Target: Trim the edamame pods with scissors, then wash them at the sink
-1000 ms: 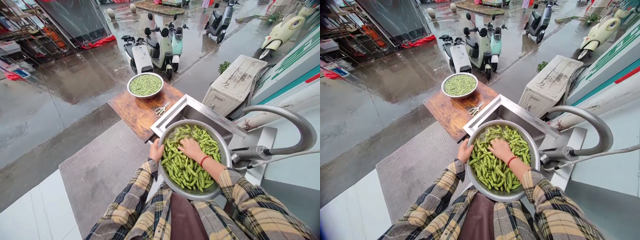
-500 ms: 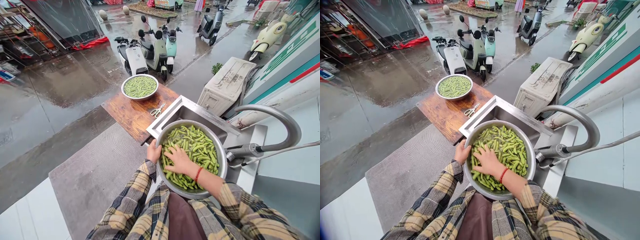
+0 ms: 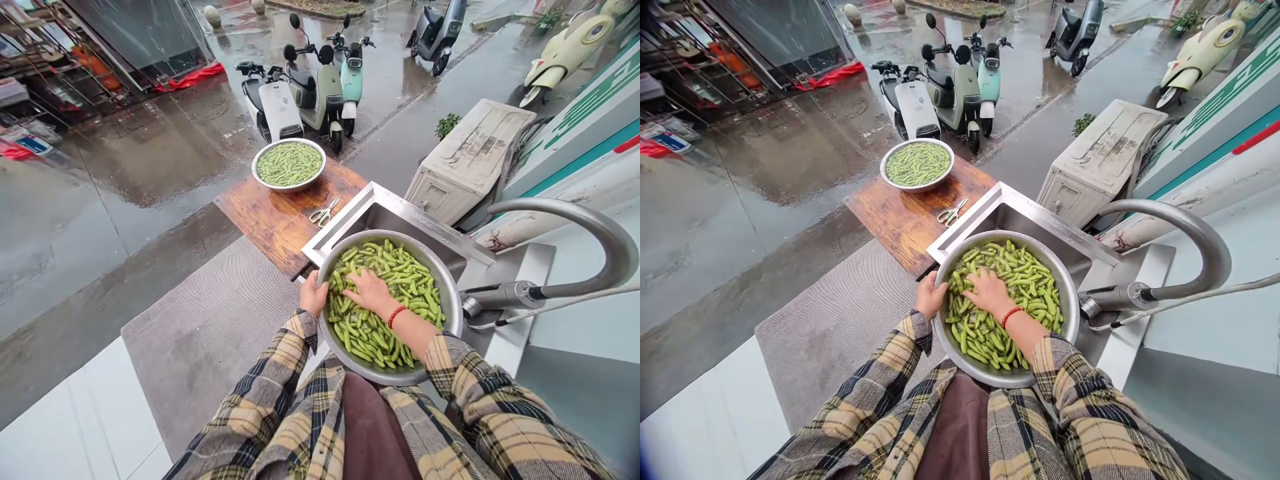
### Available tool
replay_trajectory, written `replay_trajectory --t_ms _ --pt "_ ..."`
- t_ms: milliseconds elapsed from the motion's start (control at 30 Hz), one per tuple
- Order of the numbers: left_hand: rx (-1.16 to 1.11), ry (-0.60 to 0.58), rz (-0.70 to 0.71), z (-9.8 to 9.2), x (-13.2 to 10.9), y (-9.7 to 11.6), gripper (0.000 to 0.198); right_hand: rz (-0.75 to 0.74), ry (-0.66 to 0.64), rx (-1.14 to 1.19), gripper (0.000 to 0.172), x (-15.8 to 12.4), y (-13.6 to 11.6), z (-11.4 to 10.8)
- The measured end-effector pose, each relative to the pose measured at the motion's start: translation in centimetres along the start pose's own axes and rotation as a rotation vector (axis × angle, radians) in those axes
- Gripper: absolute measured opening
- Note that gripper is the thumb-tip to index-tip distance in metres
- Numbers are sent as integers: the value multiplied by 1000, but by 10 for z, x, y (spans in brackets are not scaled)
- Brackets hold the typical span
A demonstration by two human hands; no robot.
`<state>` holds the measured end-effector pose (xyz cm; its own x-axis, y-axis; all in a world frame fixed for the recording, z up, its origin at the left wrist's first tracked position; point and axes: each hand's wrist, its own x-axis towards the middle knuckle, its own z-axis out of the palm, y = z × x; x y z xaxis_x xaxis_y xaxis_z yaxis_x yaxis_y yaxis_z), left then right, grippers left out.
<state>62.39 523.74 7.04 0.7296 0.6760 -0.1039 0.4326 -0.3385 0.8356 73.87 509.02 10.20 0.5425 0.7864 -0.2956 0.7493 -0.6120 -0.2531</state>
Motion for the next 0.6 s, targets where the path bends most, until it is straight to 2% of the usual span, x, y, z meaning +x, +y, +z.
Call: replay_trajectory --t_ms 67,167,233,300,367,467,533,600 --pt "-19 -3 -11 1 2 2 16 47 9 -24 43 -10 26 -12" --pt "-38 -7 -8 3 4 2 17 -18 26 -79 40 -50 54 -17" --pt "-43 -8 -7 4 5 1 18 -117 19 -79 49 -78 51 -7" --pt "-44 -6 -8 4 5 1 18 -206 16 -50 66 -88 30 8" --pt "-40 3 -9 4 4 0 18 -226 0 -44 68 -75 3 20" --pt "-5 15 -16 2 1 0 17 -101 -37 -74 65 -28 -19 20" --pt "8 14 -19 1 1 -2 17 -44 -35 -80 54 -2 -12 9" --pt "-12 13 -16 1 1 -3 18 -31 -16 -79 43 2 9 -4"
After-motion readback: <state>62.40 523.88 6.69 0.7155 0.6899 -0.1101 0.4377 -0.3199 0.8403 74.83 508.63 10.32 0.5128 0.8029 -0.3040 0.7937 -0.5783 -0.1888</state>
